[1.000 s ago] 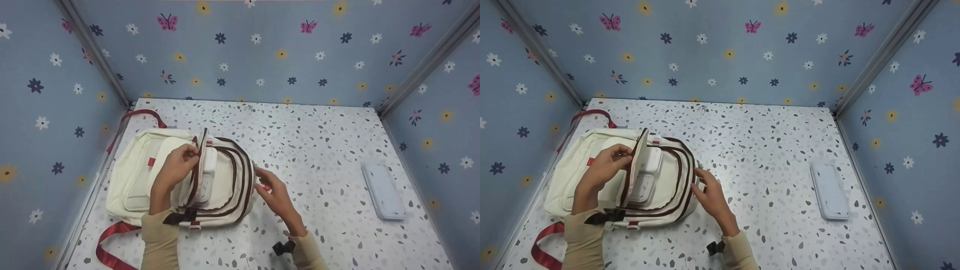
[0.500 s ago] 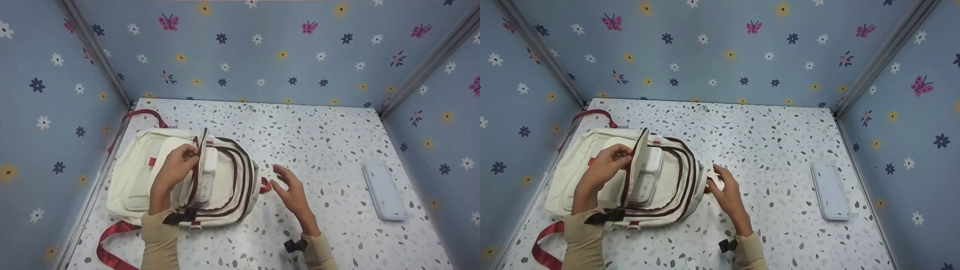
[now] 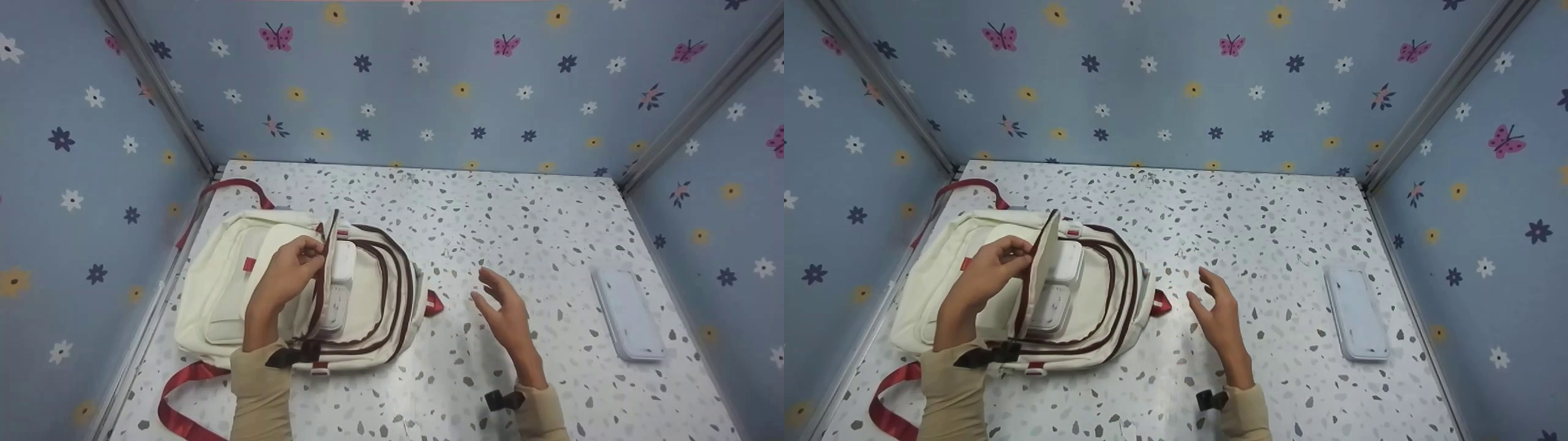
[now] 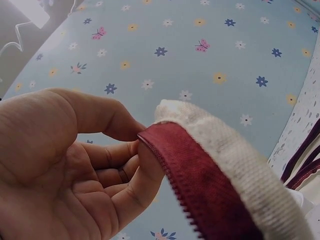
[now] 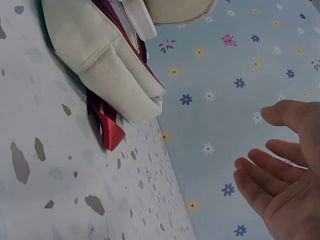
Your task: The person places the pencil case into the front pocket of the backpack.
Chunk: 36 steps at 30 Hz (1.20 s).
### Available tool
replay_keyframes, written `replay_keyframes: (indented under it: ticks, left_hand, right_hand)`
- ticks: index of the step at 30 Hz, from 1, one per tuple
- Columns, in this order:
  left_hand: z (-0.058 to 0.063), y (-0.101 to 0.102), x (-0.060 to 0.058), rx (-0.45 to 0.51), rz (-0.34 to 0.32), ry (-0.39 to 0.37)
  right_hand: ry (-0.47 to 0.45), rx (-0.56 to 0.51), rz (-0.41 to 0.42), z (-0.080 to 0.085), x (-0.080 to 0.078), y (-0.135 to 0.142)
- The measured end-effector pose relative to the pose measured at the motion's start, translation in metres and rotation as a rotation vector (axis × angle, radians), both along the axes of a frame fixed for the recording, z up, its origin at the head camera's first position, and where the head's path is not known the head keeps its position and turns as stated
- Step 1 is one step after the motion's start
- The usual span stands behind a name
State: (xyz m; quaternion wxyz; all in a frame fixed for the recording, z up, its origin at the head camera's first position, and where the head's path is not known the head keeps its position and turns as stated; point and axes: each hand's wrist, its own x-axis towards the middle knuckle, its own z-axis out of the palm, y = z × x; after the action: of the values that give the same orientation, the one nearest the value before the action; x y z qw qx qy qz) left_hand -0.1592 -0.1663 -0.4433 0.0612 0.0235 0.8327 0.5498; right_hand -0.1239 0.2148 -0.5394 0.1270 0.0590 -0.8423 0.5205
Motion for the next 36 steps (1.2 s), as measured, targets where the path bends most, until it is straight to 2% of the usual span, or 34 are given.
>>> replay_keyframes:
  ticks: [11,18,21,28,33,36]
  left_hand:
    - [0.0,0.001,0.0,-0.009,-0.005,0.001]
    - [0.002,0.002,0.001,0.008,0.0,0.01]
    - [0.002,0.001,0.001,0.004,0.003,0.005]
    - [0.005,0.001,0.003,-0.002,0.001,0.005]
    - [0.02,0.005,0.009,0.001,0.0,0.001]
    - [0.021,0.007,0.009,0.009,0.006,-0.004]
  right_hand:
    - [-0.031,0.013,-0.127,-0.002,0.008,0.045]
    - [-0.079,0.018,-0.221,0.025,0.02,0.061]
    - [-0.093,0.01,-0.259,0.029,0.022,0.07]
    - [-0.123,0.011,-0.352,-0.014,0.017,0.117]
    - [-0.183,-0.014,-0.4,-0.018,0.021,0.134]
    - [-0.234,-0.009,-0.437,-0.018,0.026,0.143]
